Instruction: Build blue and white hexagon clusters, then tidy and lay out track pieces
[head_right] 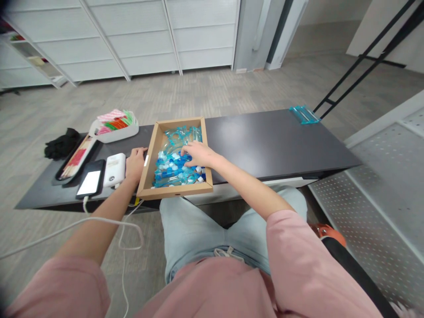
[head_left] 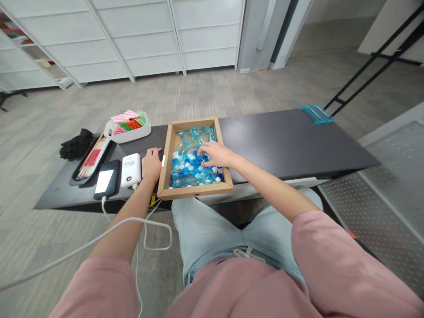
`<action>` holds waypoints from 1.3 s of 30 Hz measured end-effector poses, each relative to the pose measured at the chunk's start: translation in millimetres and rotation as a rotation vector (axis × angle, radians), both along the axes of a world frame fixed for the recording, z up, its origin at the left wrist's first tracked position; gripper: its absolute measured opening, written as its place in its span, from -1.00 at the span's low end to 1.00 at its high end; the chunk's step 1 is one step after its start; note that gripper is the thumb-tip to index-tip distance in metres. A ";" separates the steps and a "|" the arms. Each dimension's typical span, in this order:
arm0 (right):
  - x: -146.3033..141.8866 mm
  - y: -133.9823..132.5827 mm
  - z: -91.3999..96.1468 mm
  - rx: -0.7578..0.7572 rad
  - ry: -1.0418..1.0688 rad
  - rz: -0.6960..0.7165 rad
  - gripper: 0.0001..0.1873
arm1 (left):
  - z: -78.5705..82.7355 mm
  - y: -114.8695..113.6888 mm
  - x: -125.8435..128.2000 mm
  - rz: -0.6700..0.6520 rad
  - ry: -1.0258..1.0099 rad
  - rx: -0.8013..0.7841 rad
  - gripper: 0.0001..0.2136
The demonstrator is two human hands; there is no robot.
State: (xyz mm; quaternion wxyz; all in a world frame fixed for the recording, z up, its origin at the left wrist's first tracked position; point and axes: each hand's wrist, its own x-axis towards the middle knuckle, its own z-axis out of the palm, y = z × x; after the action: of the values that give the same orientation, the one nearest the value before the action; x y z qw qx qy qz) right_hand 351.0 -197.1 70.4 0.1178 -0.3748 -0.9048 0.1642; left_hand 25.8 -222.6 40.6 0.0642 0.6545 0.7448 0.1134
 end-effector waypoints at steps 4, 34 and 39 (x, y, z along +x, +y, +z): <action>9.9 -3.0 -3.7 0.051 0.123 0.017 -0.53 | 2.6 -1.3 1.2 -0.003 0.003 -0.010 -0.45; 144.8 -74.0 6.6 0.034 0.223 -0.478 -0.40 | 16.9 -3.5 10.4 0.023 0.075 -0.100 -0.41; 205.1 -77.1 -20.0 0.102 0.198 -0.714 -0.32 | 22.7 -11.1 13.5 0.059 0.073 -0.110 -0.28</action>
State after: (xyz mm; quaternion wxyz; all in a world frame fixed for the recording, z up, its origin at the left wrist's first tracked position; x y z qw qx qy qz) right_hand 556.1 -274.2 50.3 0.2729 -0.6427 -0.7084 0.1032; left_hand 39.3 -233.7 63.4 0.0694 0.6313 0.7708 0.0502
